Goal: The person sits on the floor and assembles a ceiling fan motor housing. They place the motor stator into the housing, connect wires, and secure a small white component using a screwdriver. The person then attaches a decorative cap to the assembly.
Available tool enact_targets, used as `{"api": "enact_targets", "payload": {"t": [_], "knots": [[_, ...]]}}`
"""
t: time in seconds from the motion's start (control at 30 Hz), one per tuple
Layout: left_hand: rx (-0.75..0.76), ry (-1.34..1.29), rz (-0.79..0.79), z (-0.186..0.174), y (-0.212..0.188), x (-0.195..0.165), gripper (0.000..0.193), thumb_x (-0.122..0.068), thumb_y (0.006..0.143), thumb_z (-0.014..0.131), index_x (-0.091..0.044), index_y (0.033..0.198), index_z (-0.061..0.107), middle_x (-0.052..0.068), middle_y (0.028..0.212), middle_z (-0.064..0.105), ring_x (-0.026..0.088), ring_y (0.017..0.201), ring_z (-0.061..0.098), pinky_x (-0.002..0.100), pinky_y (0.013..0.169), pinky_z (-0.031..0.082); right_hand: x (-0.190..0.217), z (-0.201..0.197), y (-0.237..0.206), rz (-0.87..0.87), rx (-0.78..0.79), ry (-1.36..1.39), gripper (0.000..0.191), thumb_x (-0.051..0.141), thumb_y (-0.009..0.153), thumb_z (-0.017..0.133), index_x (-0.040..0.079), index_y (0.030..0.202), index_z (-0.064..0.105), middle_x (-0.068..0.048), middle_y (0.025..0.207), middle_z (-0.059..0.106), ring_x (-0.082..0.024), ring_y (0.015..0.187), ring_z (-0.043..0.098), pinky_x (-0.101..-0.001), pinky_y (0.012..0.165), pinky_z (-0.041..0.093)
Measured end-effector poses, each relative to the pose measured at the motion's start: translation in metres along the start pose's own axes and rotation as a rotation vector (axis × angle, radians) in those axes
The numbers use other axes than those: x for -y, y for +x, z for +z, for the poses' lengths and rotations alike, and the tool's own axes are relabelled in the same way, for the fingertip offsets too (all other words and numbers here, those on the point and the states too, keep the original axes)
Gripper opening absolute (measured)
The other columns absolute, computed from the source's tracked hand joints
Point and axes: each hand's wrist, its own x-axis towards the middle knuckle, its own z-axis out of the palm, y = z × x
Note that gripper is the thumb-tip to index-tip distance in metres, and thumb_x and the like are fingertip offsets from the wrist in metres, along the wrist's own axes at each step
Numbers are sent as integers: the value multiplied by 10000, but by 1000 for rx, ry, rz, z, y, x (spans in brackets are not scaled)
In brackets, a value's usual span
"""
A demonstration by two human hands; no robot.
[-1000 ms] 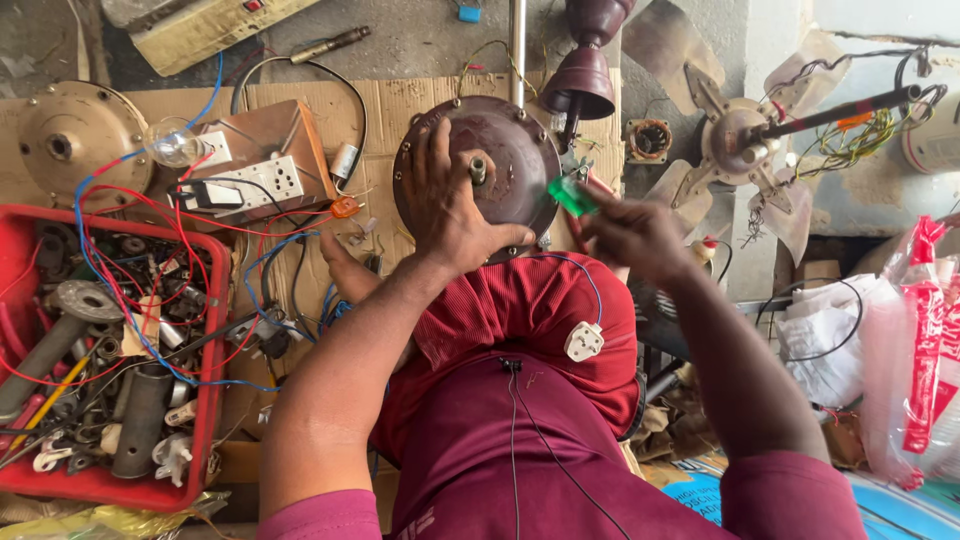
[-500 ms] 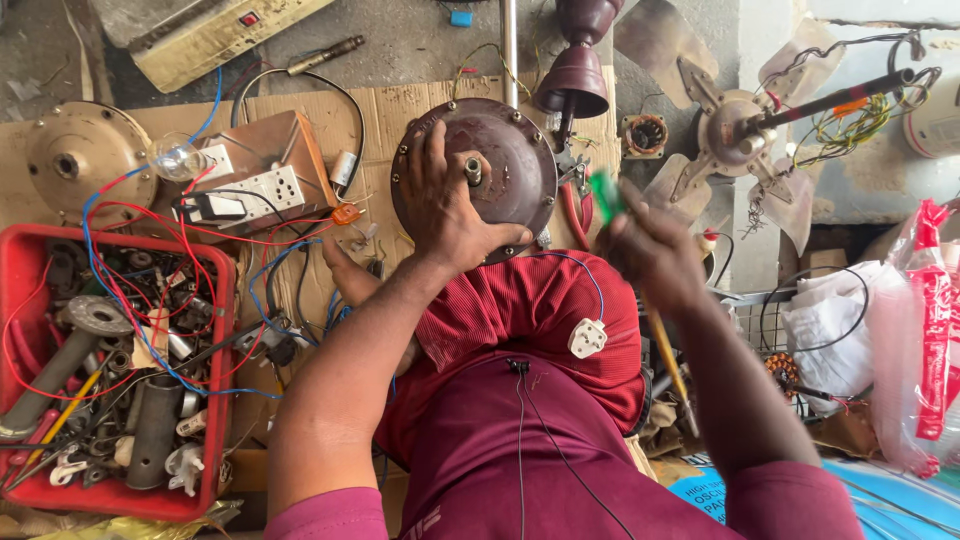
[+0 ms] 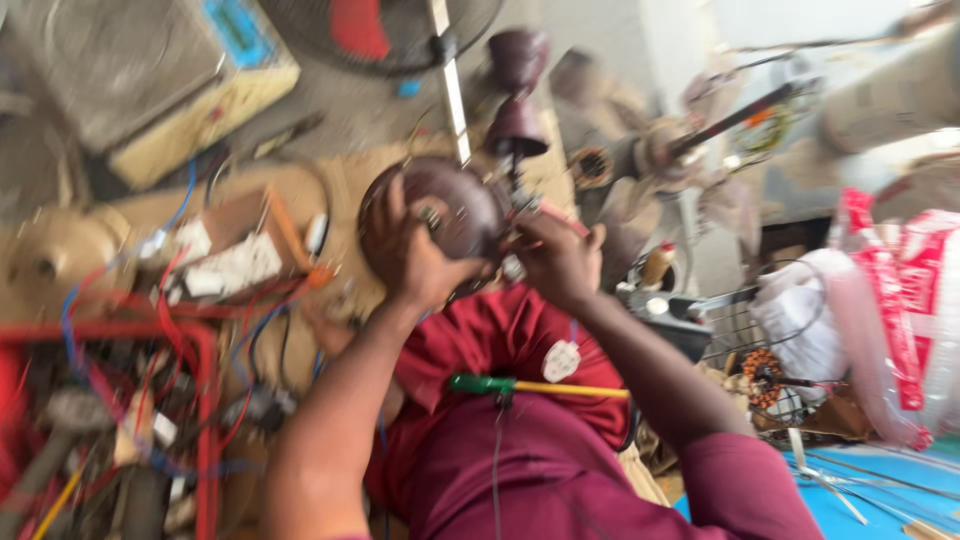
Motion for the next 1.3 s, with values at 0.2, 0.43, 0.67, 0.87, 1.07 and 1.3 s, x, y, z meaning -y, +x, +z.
{"api": "enact_targets", "payload": {"t": [0.2, 0.43, 0.67, 0.87, 1.07, 1.3], "knots": [[-43, 32, 34, 0, 2, -3, 862, -502, 376, 1019, -228, 1054, 562, 202, 1528, 419, 463, 1429, 353, 612, 1161, 273, -2, 19, 7, 240, 30, 314, 233, 181, 820, 876, 31, 957, 761, -91, 912, 731, -191, 794, 738, -307, 697, 591], [-24, 10, 13, 6, -1, 3, 908, -500, 367, 1013, -215, 1096, 552, 214, 1525, 413, 468, 1426, 345, 627, 1165, 253, -19, 23, 10, 181, 106, 527, 288, 142, 843, 837, -16, 1059, 731, -88, 1073, 705, -148, 879, 726, -292, 748, 604], [-38, -1, 19, 6, -1, 4, 926, -509, 376, 1017, -219, 1112, 536, 208, 1537, 399, 467, 1439, 335, 624, 1166, 253, -22, 25, 9, 229, 131, 576, 399, 126, 833, 803, -18, 1190, 701, -64, 1056, 710, -131, 895, 714, -262, 778, 590], [-37, 12, 24, 7, -1, 5, 920, -497, 379, 1020, -230, 1114, 535, 206, 1540, 396, 459, 1438, 337, 626, 1160, 256, -21, 23, 11, 390, 163, 575, 335, 171, 795, 876, -34, 985, 691, -75, 926, 722, -139, 819, 717, -268, 715, 608], [-27, -5, 8, 7, -2, 5, 923, -496, 385, 1020, -227, 1121, 532, 205, 1549, 390, 465, 1445, 328, 620, 1154, 261, -23, 26, 12, 374, 170, 543, 265, 156, 852, 889, -35, 938, 726, -103, 929, 711, -149, 808, 645, -294, 690, 545], [-13, 13, 4, 7, -2, 6, 921, -514, 387, 1021, -228, 1121, 544, 203, 1554, 379, 458, 1452, 323, 627, 1166, 244, -22, 25, 11, 227, 143, 512, 239, 100, 852, 821, -17, 1041, 730, -97, 1061, 701, -154, 909, 715, -281, 774, 600]]}}
